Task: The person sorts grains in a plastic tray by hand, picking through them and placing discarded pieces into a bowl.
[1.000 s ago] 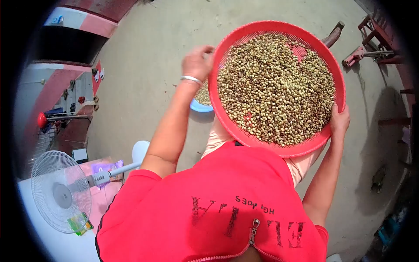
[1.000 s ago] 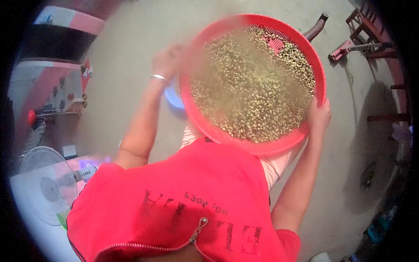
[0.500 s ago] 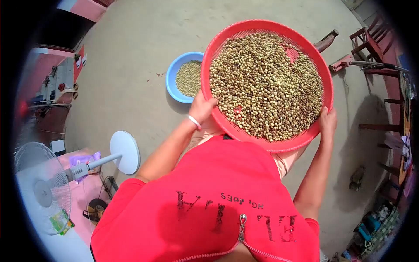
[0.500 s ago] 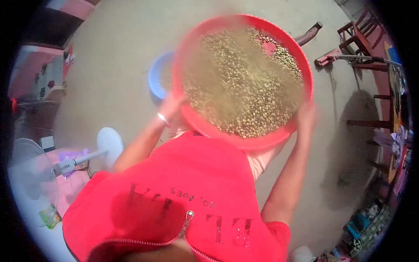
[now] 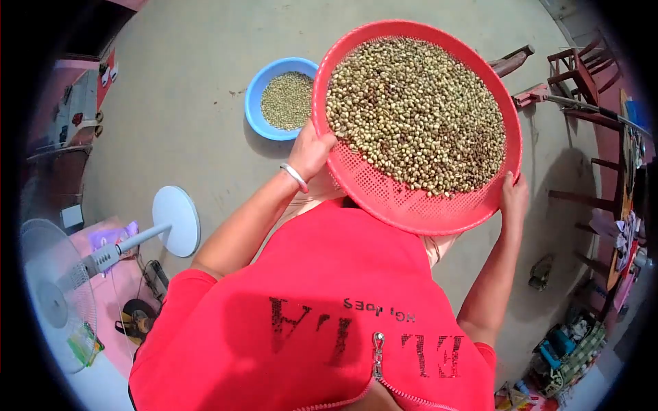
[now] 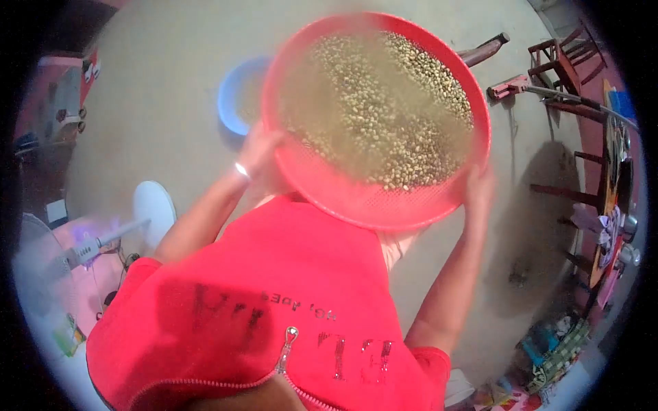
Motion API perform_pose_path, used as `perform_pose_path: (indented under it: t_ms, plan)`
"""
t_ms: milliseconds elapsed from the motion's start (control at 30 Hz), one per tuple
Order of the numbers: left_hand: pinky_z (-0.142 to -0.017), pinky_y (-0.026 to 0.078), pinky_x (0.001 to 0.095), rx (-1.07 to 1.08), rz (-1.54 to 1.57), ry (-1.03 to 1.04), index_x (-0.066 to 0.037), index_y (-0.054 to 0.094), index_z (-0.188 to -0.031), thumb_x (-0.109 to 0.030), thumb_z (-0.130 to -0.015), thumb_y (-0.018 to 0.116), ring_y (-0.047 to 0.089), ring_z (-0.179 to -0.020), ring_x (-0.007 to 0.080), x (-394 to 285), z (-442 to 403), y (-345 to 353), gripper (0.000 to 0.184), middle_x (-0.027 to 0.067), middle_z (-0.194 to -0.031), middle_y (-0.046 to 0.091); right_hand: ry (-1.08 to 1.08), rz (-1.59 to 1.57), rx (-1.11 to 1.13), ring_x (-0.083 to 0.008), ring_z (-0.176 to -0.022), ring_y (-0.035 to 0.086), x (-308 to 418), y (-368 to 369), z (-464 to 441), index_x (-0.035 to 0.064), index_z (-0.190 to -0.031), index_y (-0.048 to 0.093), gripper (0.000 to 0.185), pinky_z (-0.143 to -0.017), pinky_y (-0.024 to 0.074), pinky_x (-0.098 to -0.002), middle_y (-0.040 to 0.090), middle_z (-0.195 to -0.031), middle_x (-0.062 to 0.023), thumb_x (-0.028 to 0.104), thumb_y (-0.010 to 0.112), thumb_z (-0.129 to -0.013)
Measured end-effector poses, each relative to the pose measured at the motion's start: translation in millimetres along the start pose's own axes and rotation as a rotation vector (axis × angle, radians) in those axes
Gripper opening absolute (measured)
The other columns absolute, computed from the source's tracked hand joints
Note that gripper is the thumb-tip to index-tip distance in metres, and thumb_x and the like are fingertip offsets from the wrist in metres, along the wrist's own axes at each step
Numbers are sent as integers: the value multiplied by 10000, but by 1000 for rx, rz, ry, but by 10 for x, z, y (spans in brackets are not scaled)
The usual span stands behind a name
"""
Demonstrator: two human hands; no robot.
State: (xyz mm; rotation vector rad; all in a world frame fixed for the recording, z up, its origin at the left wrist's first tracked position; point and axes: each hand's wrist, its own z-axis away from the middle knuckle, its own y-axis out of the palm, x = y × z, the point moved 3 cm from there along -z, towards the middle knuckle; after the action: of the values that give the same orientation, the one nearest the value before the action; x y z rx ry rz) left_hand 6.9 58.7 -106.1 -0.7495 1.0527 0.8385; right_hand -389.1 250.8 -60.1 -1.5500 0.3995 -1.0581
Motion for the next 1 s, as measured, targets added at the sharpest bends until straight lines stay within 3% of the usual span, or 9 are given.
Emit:
perform_pose_path:
  t_ms: [67,133,167,300,533,600,667,733,1000]
  plan:
    - [-797,496,338,-51,-16,79,21,483,-1246,-38,-778,516,571,-922,177,172,-61,27,473,73,-1002,583,8,153,-64,-397,-1019,612,293,-85,57,1,-1178,599,366,-874,480,-453,643,-1078,-241,218,549,-888]
    - [-919,441,429,-208,-5,197,15,506,-1223,-117,-799,505,587,-1031,378,288,-57,26,444,226,-1109,612,-433,399,-437,-315,-929,635,673,-138,154,37,-1083,636,272,-826,487,-419,661,-938,-175,223,633,-885]
    - [-942,428,448,-202,-29,206,8,497,-1243,-151,-797,514,560,-1057,430,342,-34,-8,474,250,-1123,602,-443,409,-447,-315,-929,635,806,-83,180,37,-1083,636,272,-826,487,-419,661,-938,-175,223,633,-885]
    - [-964,420,447,-172,141,160,7,478,-1273,-151,-797,517,552,-1078,433,463,-58,151,503,254,-1133,597,-605,21,-99,-339,-910,624,1235,313,47,84,-970,684,170,-831,474,-444,660,-949,-152,186,670,-835]
    - [-994,398,456,-300,26,212,5,459,-1308,-171,-808,531,523,-1138,424,293,15,143,535,269,-1229,554,-676,70,35,-363,-889,621,1541,699,63,86,-956,680,171,-797,489,-455,654,-937,-163,221,657,-852]
    - [-994,391,451,-191,112,197,-6,467,-1296,-169,-809,536,500,-1152,422,201,37,155,519,259,-1222,549,-697,85,9,-277,-854,652,1502,757,17,80,-979,694,181,-770,502,-383,672,-913,-124,211,691,-856]
    - [-963,409,448,-293,-51,273,-17,505,-1211,-179,-809,551,541,-1089,412,350,-42,165,436,234,-1168,575,-676,42,41,-284,-850,663,1486,789,-16,78,-974,691,163,-756,506,-374,674,-945,-127,196,687,-861]
    - [-975,402,451,-235,-158,191,2,504,-1193,-202,-799,567,548,-1080,415,239,-67,128,448,256,-1153,574,-678,19,43,-357,-893,633,1466,802,-19,53,-959,676,203,-811,492,-441,663,-939,-171,225,656,-852]
    - [-980,395,476,-211,38,9,46,437,-1233,-229,-817,526,525,-1098,469,242,-34,261,507,327,-1138,546,-477,-166,190,-240,-804,660,1681,675,71,38,-957,665,179,-762,501,-354,682,-859,-131,185,672,-854]
